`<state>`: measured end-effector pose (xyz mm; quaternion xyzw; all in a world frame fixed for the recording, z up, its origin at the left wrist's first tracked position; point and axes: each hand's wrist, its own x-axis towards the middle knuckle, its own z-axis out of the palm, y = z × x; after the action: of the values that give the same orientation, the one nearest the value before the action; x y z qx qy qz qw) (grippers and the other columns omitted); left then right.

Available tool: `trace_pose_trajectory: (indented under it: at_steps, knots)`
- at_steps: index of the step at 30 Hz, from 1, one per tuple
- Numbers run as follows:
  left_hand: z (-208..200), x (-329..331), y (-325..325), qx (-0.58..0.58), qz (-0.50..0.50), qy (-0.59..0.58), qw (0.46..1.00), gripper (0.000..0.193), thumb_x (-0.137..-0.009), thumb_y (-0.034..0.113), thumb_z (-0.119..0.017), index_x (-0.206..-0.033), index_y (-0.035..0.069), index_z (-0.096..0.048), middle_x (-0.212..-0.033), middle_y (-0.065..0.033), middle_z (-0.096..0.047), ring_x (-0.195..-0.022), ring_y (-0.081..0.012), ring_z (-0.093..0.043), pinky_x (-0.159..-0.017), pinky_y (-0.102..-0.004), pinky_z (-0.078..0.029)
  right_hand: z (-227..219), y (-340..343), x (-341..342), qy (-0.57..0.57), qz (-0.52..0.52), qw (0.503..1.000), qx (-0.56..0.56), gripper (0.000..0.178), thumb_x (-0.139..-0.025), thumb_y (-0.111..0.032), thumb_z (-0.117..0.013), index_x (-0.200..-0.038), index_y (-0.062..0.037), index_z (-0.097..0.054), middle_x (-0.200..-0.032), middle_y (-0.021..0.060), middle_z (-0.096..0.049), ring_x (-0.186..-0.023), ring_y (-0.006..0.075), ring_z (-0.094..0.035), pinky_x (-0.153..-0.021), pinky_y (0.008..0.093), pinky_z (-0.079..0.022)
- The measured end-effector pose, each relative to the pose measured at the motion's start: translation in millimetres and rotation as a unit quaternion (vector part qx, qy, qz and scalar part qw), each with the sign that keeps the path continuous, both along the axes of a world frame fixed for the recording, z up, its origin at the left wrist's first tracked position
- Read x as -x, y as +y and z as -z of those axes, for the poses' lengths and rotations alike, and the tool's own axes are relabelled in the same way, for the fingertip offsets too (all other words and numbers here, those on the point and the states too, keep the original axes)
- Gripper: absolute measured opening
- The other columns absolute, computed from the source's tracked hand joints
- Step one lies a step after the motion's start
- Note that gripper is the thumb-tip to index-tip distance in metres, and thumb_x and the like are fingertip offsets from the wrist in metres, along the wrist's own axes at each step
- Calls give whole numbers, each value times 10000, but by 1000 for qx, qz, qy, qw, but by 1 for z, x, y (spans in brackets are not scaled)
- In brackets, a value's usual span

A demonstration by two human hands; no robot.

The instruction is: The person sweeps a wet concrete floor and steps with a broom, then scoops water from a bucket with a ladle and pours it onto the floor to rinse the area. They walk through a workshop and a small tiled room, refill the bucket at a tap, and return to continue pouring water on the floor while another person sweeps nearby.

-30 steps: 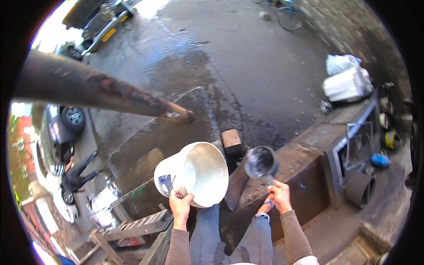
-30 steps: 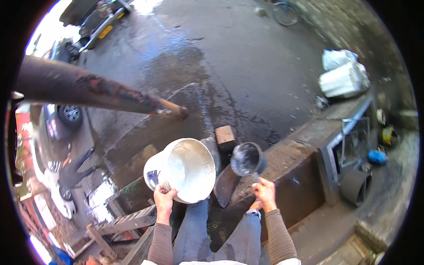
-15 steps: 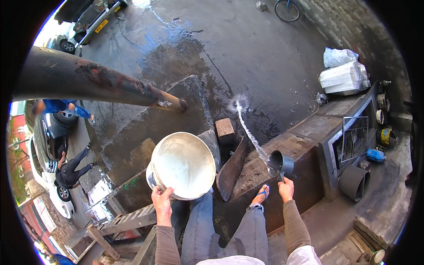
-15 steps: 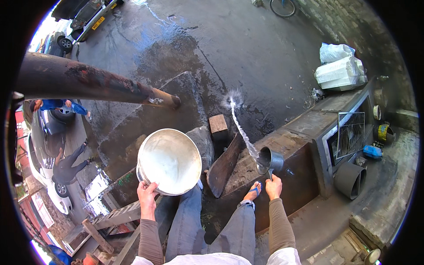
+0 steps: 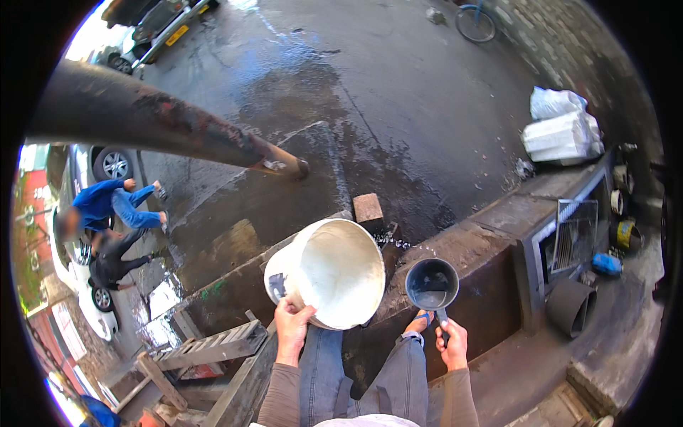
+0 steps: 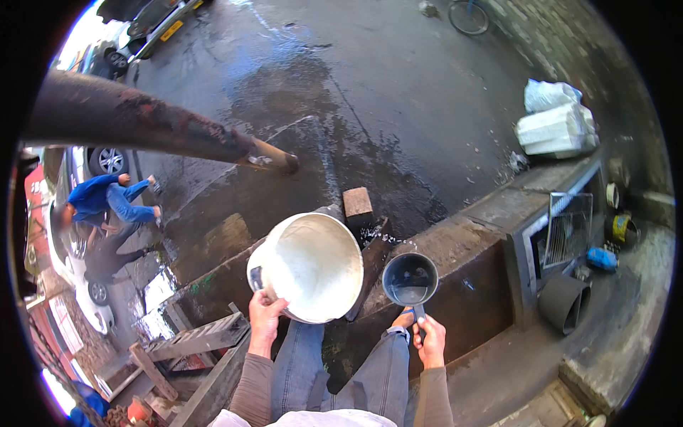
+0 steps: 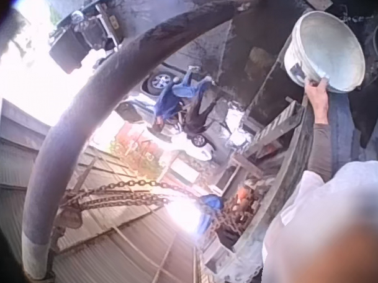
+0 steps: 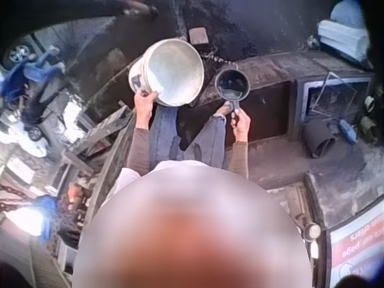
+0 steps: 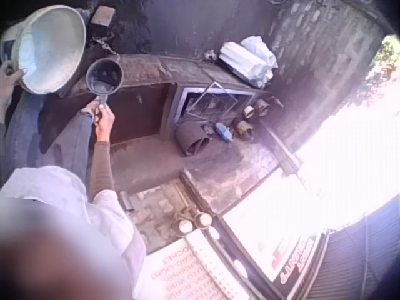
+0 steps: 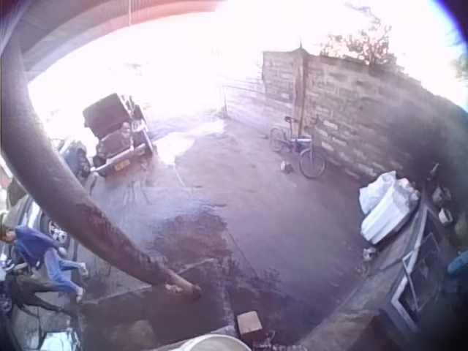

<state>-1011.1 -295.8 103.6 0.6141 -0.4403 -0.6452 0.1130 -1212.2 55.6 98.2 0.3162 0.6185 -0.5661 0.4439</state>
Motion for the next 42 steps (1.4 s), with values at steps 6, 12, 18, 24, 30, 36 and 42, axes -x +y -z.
trace_pose_trajectory:
  at_steps: [6, 12, 18, 24, 30, 36, 42]
  knots:
    - [-18, 28, 12, 45, 91, 40, 994, 581, -694, 140, -910, -1196, 3, -651, -1025, -83, -727, -956, -150, -680, -844, -319, -548, -35, -63, -3, 127, -320, 939, -28, 359, -861, -53, -639, -1207, -4, -719, -733, 24, -657, -540, 109, -550, -511, 251, -423]
    - [-45, 41, 12, 43, 179, -58, 981, 568, -675, 290, -943, -1082, 6, -667, -945, -17, -686, -843, -85, -604, -767, -271, -519, 26, -154, -3, 528, -696, 485, -33, 446, -810, -80, -616, -1251, -26, -654, -844, 120, -587, -743, 298, -631, -659, 419, -519]
    - [-61, 49, 6, 27, 112, 23, 993, 515, -728, 206, -908, -1107, 2, -625, -963, -13, -660, -846, -76, -586, -761, -263, -510, 79, -189, -13, 538, -751, 379, -58, 568, -814, -113, -628, -1364, 13, -562, -987, 149, -629, -823, 302, -673, -683, 397, -551]
    - [-62, 52, 7, 77, 113, 65, 988, 700, -692, 220, -885, -1294, -3, -607, -1107, -117, -709, -997, -159, -658, -897, -323, -523, 80, -187, -33, 40, -542, 832, 107, 208, -884, -105, -601, -1017, 29, -686, -714, 42, -604, -535, 158, -560, -459, 309, -405]
    - [-40, 26, 6, 48, 100, 68, 992, 637, -687, 221, -899, -1216, 2, -620, -1004, -64, -665, -902, -123, -589, -830, -298, -507, 52, -182, -25, -204, -286, 919, 181, 274, -895, -54, -633, -1148, 51, -648, -745, 42, -567, -505, 71, -410, -444, 228, -294]
    - [-11, -11, -7, 36, 87, -68, 993, 576, -658, 238, -929, -1091, -4, -636, -908, -52, -665, -833, -134, -595, -775, -324, -510, 16, -142, 2, -184, -171, 939, 237, 340, -881, -99, -644, -1177, 48, -562, -767, 91, -542, -508, 101, -415, -452, 236, -339]
    - [1, -27, -16, 51, -27, -49, 997, 418, -692, 91, -902, -973, 26, -599, -865, -14, -613, -783, -99, -560, -716, -288, -488, -1, -82, 51, -53, -66, 983, 160, 127, -915, -132, -626, -1012, -93, -553, -755, 55, -567, -462, 91, -462, -380, 231, -337]
